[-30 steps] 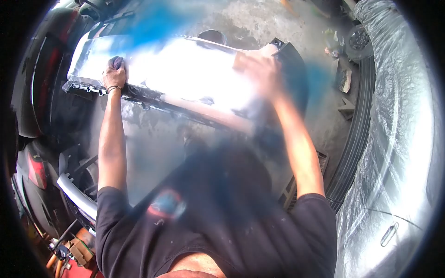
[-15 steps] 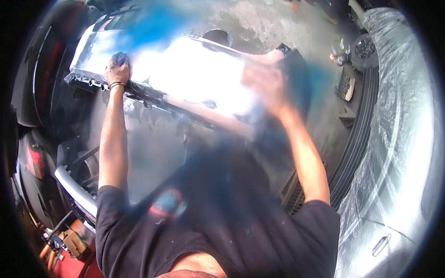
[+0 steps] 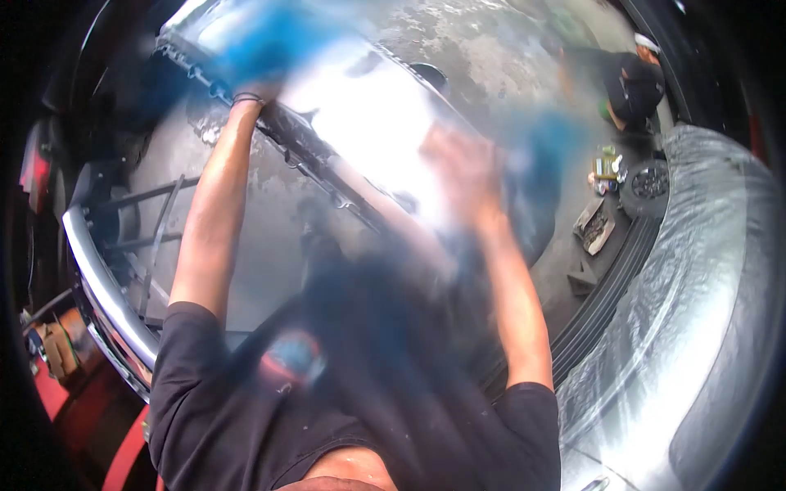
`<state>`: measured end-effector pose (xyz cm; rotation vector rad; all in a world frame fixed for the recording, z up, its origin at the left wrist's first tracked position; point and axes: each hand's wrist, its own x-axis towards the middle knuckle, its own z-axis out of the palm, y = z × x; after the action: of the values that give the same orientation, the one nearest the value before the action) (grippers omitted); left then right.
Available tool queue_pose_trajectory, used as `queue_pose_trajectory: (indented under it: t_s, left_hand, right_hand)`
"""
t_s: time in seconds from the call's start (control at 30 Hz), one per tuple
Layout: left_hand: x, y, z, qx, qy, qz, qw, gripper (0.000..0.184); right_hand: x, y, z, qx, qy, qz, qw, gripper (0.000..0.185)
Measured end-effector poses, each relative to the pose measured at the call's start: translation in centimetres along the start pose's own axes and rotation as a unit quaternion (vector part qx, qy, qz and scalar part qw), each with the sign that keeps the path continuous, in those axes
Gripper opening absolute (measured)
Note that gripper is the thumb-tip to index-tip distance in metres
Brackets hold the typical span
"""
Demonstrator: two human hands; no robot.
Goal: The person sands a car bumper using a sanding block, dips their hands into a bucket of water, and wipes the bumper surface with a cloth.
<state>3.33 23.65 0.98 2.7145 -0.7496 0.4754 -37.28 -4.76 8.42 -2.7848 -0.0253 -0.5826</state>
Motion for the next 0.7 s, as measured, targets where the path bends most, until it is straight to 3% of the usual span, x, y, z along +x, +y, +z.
queue_pose_trajectory:
  t_s: [0.07,0.13,0.2,0.27,0.3,0.5,0.6,0.67,0.7]
  left_hand:
    - [0.5,-0.2,1.0,-0.034,-0.002,-0.016,0.999,0.036]
    - [-0.2,1.6,-2.0,-0.063,-0.005,-0.050,0.997,0.032]
    - [0.4,-0.2,0.9,-0.090,-0.040,-0.050,0.994,0.030]
    - [0.1,1.3,-2.6,-0.126,-0.102,-0.100,0.982,0.033]
    - [-0.4,2.0,-3.2,-0.093,-0.079,-0.097,0.988,0.033]
    - [-0.3,2.7,-3.6,-0.087,-0.066,-0.091,0.990,0.031]
    - [-0.5,2.6,-3.6,-0.089,-0.043,-0.101,0.990,0.030]
    - [-0.8,2.5,-3.4,-0.102,-0.024,-0.090,0.990,0.027]
    - [-0.8,2.5,-3.2,-0.106,-0.024,-0.087,0.990,0.024]
  right_hand:
    - [4.3,0.5,2.1,-0.056,0.000,0.037,0.998,0.039]
    - [7.2,-0.5,3.1,-0.036,-0.006,0.026,0.999,0.040]
    - [8.2,0.4,5.0,0.014,0.022,0.036,0.999,0.042]
    - [6.8,-0.6,4.2,-0.063,-0.005,-0.118,0.991,0.043]
    - [8.5,-0.7,5.1,-0.052,-0.004,-0.135,0.989,0.043]
    - [12.0,0.2,7.4,-0.111,-0.048,-0.003,0.993,0.041]
    - [13.5,-1.1,8.1,-0.011,-0.027,0.036,0.999,0.040]
    - [9.8,-2.1,6.9,0.008,-0.085,-0.081,0.993,0.041]
    - [8.9,-3.0,6.5,0.010,-0.082,-0.093,0.992,0.041]
